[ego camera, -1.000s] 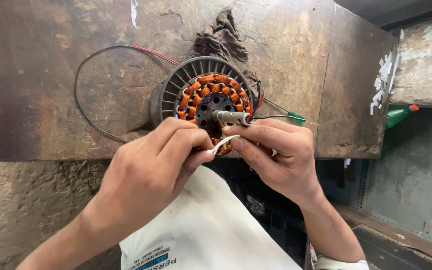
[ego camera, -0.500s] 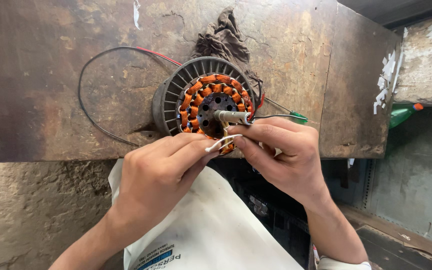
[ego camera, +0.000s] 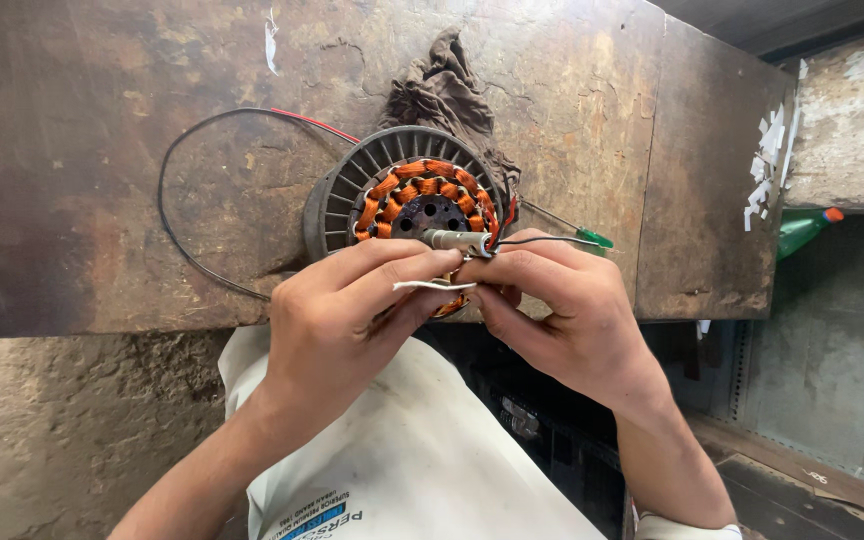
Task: The person connects and insulates wires on a motor stator. They twist wires together, apply white tape to insulate connections, and use scissors to cut tape. The work is performed on a wooden workbench in a workshop.
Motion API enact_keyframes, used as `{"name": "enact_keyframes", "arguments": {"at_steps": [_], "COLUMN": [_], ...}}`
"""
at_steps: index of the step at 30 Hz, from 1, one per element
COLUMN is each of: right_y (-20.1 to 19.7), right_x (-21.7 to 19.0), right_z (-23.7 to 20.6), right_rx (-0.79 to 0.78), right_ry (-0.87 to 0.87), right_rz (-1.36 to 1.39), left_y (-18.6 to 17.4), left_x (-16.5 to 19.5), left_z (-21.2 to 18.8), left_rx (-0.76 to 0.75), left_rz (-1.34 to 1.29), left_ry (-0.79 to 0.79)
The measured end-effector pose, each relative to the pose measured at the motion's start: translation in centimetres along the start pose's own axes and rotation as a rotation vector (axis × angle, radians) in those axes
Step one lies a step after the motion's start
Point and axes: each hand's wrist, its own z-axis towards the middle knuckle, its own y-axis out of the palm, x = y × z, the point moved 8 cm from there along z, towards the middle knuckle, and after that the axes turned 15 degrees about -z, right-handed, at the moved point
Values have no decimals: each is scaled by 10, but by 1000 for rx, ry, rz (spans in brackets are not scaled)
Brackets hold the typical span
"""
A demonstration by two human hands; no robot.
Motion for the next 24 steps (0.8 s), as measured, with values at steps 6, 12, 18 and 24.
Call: {"name": "enact_keyframes", "arguments": {"at_steps": [6,12,18,24], "right_y": [1,-2,-1,0], "right_x": [1,-5,-7,1], "right_z": [0,1,2,2], "right_rx": [-19,30,54,51], "right_ry": [6,-58,-96,-63], "right_rz": [25,6,2,15], "left_y": [5,12,9,7], "left_x": [-9,-6,-12,-12], "left_z": [0,2,2,6], "left_rx": [-54,-46,-1,21], "left_rz": [67,171,134,127], "left_ry": [-10,25,-33,-33]}}
